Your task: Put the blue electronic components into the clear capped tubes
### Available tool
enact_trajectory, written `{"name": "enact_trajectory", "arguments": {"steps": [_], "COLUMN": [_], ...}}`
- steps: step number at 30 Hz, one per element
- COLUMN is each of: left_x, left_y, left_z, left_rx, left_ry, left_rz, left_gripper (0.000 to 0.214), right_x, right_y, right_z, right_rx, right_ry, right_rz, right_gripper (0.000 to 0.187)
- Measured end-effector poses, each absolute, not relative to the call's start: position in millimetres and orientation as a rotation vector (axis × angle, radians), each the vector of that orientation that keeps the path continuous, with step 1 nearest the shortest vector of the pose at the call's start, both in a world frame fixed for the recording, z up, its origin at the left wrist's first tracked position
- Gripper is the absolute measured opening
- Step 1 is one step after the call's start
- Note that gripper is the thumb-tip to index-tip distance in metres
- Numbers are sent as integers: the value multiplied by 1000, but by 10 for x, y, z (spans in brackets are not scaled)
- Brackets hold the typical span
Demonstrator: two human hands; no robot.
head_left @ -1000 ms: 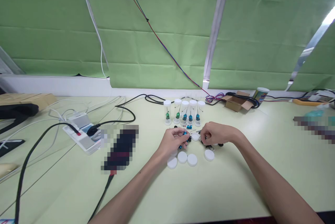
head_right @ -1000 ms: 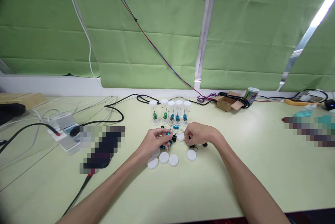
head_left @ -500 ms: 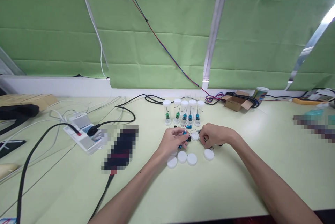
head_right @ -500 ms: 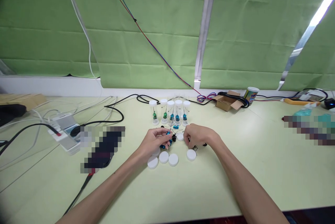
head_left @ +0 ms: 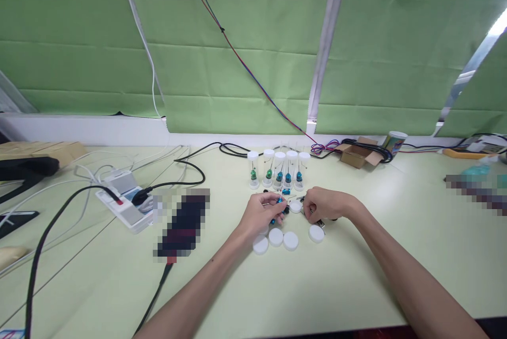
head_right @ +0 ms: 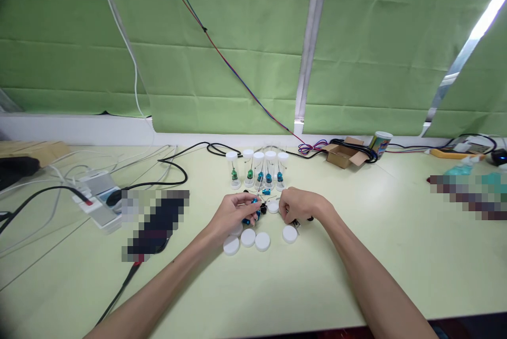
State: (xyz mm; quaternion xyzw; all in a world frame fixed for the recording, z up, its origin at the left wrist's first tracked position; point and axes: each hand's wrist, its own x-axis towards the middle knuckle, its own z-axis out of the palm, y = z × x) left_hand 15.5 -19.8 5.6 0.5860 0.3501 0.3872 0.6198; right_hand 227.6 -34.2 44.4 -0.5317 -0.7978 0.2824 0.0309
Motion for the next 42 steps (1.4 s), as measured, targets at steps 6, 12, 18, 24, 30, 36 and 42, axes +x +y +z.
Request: {"name": "enact_trajectory", "arguments": {"steps": [6, 12, 18, 24, 30, 36, 42], "left_x": [155, 158, 156, 155, 168, 168, 166], "left_y": [-209, -213, -203, -194, -230, -236, -236], "left_z": [72, 82, 69, 47, 90, 101, 67], "left_rx": [1342, 1347, 1354, 1355, 1317, 1288, 1300], "left_ry": [821, 821, 827, 831, 835, 809, 744], "left_rz": [886, 882, 879, 864, 818, 805, 742], "left_gripper": [37, 36, 36, 36, 36, 37, 38], "right_x": [2276, 2297, 2281, 2173, 2105, 2058, 1971], "right_y": [-346, -316, -308, -337, -365, -378, -390], "right_z": [446, 409, 407, 499, 535, 529, 504], "right_rx": [-1640, -1612, -1582, -1493, -1421, -1383, -1343], "right_ry": [-2478, -2489, -2469, -2381, -2214, -2076, -1954], "right_rz": [859, 856, 792, 699, 676, 752, 838], "right_gripper": [11, 12, 10, 10, 15, 21, 34]}}
